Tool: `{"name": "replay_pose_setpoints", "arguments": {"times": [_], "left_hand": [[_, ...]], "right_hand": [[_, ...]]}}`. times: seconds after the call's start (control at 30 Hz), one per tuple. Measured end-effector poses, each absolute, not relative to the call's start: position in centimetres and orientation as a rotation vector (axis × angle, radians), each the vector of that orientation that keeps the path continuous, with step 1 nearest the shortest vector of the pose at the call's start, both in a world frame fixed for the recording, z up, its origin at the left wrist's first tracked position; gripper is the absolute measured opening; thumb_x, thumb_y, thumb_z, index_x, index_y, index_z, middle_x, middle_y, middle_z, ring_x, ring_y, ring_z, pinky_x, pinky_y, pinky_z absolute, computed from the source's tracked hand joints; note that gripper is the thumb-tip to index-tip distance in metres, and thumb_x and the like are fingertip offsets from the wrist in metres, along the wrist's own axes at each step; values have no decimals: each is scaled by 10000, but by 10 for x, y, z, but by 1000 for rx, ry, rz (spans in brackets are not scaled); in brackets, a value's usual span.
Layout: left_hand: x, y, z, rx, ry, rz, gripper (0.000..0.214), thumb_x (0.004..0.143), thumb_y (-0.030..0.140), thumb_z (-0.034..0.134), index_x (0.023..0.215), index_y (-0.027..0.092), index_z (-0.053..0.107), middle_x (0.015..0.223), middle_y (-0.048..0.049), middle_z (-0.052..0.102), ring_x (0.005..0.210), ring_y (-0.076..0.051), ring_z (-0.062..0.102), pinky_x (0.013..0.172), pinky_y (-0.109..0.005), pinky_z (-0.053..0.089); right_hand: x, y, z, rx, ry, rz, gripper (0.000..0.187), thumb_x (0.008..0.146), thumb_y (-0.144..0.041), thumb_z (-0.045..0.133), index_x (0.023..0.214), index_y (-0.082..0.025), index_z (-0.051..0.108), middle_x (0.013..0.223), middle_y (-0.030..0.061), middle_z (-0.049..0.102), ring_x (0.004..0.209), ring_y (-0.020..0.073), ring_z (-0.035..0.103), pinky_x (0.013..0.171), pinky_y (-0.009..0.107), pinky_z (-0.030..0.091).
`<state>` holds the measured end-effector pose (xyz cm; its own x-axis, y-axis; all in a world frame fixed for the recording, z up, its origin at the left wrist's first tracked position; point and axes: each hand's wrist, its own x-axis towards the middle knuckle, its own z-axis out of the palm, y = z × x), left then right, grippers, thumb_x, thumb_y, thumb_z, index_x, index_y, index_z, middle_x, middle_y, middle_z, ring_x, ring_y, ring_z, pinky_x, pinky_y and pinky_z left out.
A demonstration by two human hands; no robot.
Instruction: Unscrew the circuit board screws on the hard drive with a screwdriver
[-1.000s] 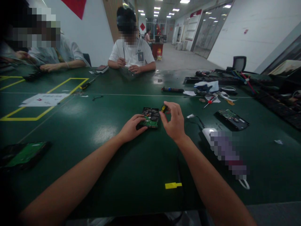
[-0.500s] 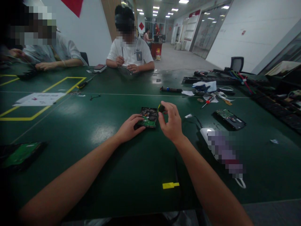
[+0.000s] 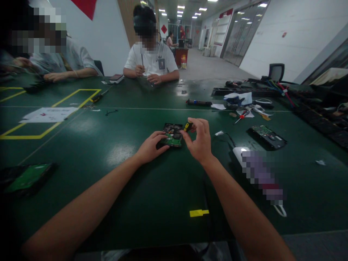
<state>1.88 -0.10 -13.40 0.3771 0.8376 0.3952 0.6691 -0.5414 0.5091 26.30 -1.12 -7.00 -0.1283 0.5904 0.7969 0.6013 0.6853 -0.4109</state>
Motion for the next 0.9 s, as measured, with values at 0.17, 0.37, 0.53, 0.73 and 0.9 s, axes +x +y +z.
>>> {"name": "replay_pose_setpoints", "arguments": {"times": [0.17,0.37,0.53,0.73,0.9], "left_hand": [[19,-1,-134,2377,1337,924,427,868,414,662,1250,235,600,1372,-98,528,1247,-273,554,1049,-457,494],[19,-3,-133,2379,1340,921,424,876,411,655,1253,225,597,1383,-97,525,1256,-265,545,1061,-445,486],[19,-2,-133,2369,1329,927,424,876,409,657,1252,223,597,1384,-100,522,1252,-260,548,1059,-448,488],[19,-2,-132,2380,1344,905,428,873,409,661,1256,229,596,1381,-108,521,1247,-277,554,1041,-465,497],[19,-2,-131,2396,1314,929,427,880,392,657,1262,216,588,1380,-107,520,1248,-260,550,1067,-439,480]], "right_hand": [[263,-10,-71,-936,-1810,24,515,903,-193,590,1386,-297,447,1315,109,496,1052,258,622,851,462,611],[263,-10,-71,-939,-1784,27,524,876,-206,643,1363,-292,471,1276,104,493,1003,245,630,810,438,621],[263,-9,-72,-906,-1794,78,534,892,-180,601,1391,-287,444,1333,111,485,1105,270,613,880,469,606],[263,-10,-69,-923,-1782,-15,516,860,-189,657,1344,-288,509,1258,103,530,1052,275,618,821,470,617],[262,-11,-70,-909,-1785,14,518,885,-172,606,1378,-269,478,1336,112,528,1080,270,623,870,466,605]]}}
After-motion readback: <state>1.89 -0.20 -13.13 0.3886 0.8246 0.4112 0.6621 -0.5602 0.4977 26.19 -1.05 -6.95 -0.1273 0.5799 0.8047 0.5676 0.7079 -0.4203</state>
